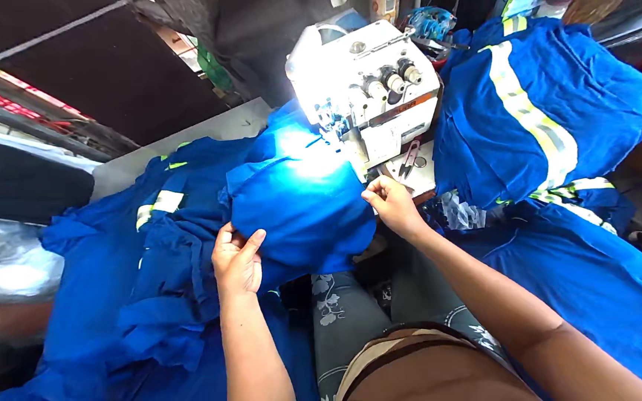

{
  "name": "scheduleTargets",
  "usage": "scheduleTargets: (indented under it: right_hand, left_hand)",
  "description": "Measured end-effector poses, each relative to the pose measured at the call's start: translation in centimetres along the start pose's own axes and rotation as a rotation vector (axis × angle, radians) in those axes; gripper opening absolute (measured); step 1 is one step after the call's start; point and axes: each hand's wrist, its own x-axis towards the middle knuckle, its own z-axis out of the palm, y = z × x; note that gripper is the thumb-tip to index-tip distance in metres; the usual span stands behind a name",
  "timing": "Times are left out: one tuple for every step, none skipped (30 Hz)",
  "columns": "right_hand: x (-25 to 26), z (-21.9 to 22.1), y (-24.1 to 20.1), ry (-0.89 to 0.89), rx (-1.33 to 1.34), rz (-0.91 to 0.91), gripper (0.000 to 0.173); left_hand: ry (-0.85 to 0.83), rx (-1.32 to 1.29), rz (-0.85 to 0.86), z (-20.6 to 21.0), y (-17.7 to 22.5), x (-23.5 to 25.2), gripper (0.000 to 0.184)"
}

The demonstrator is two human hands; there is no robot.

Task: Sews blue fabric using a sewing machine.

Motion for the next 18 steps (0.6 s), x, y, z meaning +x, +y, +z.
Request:
scheduleTargets:
  right_hand:
    - [0.2,0.4,0.4,0.036,0.003,-0.007,0.017]
    - [0.4,0.6,0.6,0.062,0.004,-0.016,0.019]
    - [0.6,0.7,0.8,0.075,0.004,-0.021,0.022]
    - [0.8,0.7,0.7,0.069,0.0,-0.017,0.024]
    - [1.0,0.6,0.6,0.052,-0.004,-0.011,0.023]
    - [1.1,0.5,0.5,0.035,-0.006,-0.012,0.018]
    - [1.2,0.5,0.5,0.03,-0.001,-0.02,0.016]
    - [1.2,0.5,0.4,0.03,0.005,-0.026,0.018]
    - [1.1,0.4,0.2,0.031,0.011,-0.029,0.019]
    - [1.0,0.3,0.1,0.031,0.016,-0.029,0.019]
    - [0.9,0.3,0.1,0.032,0.017,-0.028,0.02]
    - [0.8,0.3,0.3,0.034,0.017,-0.029,0.02]
    - [0.7,0.5,0.5,0.039,0.015,-0.027,0.021]
    - [0.7,0.6,0.7,0.046,0.012,-0.029,0.021]
    - [0.6,0.6,0.7,0.054,0.008,-0.029,0.021]
    - [0.6,0.7,0.7,0.062,0.006,-0.036,0.02]
    - [0.4,0.7,0.6,0.062,0.009,-0.044,0.019]
    - [0.2,0.6,0.4,0.053,0.015,-0.054,0.018]
  left_hand:
    - [0.004,-0.004,-0.002,0.0,-0.2,0.0,0.049]
    - [0.008,-0.004,-0.003,0.0,-0.3,0.0,0.049]
    - [0.01,-0.001,-0.005,0.0,-0.4,0.1,0.05]
    - [0.009,0.002,-0.006,0.0,-0.4,0.1,0.049]
    - [0.006,0.007,-0.008,0.0,-0.3,0.0,0.048]
    - [0.005,0.012,-0.013,0.0,-0.3,-0.1,0.045]
    - [0.003,0.016,-0.016,-0.1,-0.2,-0.3,0.042]
    - [0.004,0.016,-0.015,-0.1,-0.2,-0.4,0.039]
    - [0.002,0.013,-0.008,-0.1,-0.2,-0.5,0.036]
    - [-0.009,0.009,0.006,-0.2,-0.3,-0.5,0.034]
    - [-0.017,0.003,0.02,-0.2,-0.4,-0.6,0.033]
    - [-0.02,0.0,0.031,-0.2,-0.5,-0.7,0.033]
    - [-0.022,0.002,0.037,-0.3,-0.5,-0.7,0.033]
    - [-0.021,0.007,0.037,-0.2,-0.5,-0.7,0.034]
    - [-0.017,0.01,0.033,-0.2,-0.4,-0.7,0.034]
    - [-0.012,0.01,0.031,-0.1,-0.4,-0.7,0.034]
    - [-0.009,0.008,0.03,-0.1,-0.3,-0.8,0.034]
    - [-0.009,0.005,0.031,-0.1,-0.2,-0.8,0.034]
